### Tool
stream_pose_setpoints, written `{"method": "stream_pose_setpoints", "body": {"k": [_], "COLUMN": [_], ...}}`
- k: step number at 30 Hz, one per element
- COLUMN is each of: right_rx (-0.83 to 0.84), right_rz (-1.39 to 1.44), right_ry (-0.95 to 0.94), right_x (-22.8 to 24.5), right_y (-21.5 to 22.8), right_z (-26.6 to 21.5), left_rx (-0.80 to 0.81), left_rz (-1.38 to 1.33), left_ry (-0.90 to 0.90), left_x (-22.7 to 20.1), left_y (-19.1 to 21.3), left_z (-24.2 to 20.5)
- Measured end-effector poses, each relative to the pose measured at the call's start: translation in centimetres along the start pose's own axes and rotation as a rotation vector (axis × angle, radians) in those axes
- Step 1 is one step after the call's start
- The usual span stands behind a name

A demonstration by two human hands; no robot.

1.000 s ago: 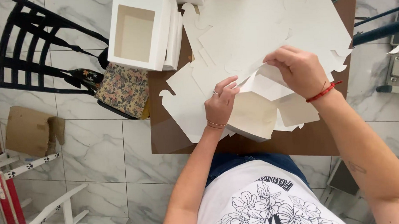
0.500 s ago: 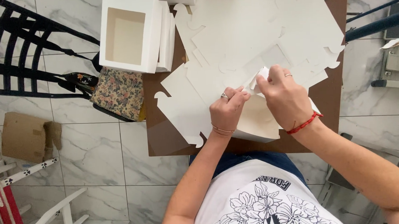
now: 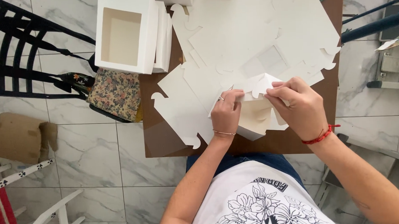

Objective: The person folds flat white cardboard pieces into small rectangular boxes with clear windows. They fold the sides, tuck flaps into slots, and stack the finished boxes on the table. The process is repeated for multiple units.

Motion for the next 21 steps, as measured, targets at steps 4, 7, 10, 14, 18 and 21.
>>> {"method": "stream_pose_setpoints", "body": {"k": [4,7,10,14,18,21], "right_rx": [0.017,0.022,0.13,0.27,0.357,0.337], "right_rz": [-0.173,-0.28,-0.179,0.073,0.152,0.138], "right_ry": [0.01,0.011,0.02,0.059,-0.027,0.039], "right_x": [0.0,-0.3,-1.3,-2.7,-3.1,-4.0], "right_y": [0.0,0.7,1.5,2.6,3.4,2.7], "right_z": [-0.3,0.3,0.5,0.5,0.4,0.0], "left_rx": [-0.061,-0.079,-0.06,-0.104,-0.067,-0.016], "left_rz": [0.01,0.079,0.121,0.122,0.122,0.113], "left_ry": [-0.073,-0.146,-0.192,-0.344,-0.457,-0.453], "left_x": [-0.2,-0.6,-1.9,-3.7,-4.9,-6.2], "left_y": [0.2,0.1,1.0,2.4,2.8,2.5], "left_z": [0.6,0.7,1.3,2.5,2.9,2.5]}}
Point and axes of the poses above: each hand's wrist, its own z-axis towards the middle knuckle, its own y-axis out of the back of the hand, x = y × z, the point moved 2 cm from there along z, towards the middle knuckle, and after that the axes turned 2 degrees about -z, right-handed, at the moved point
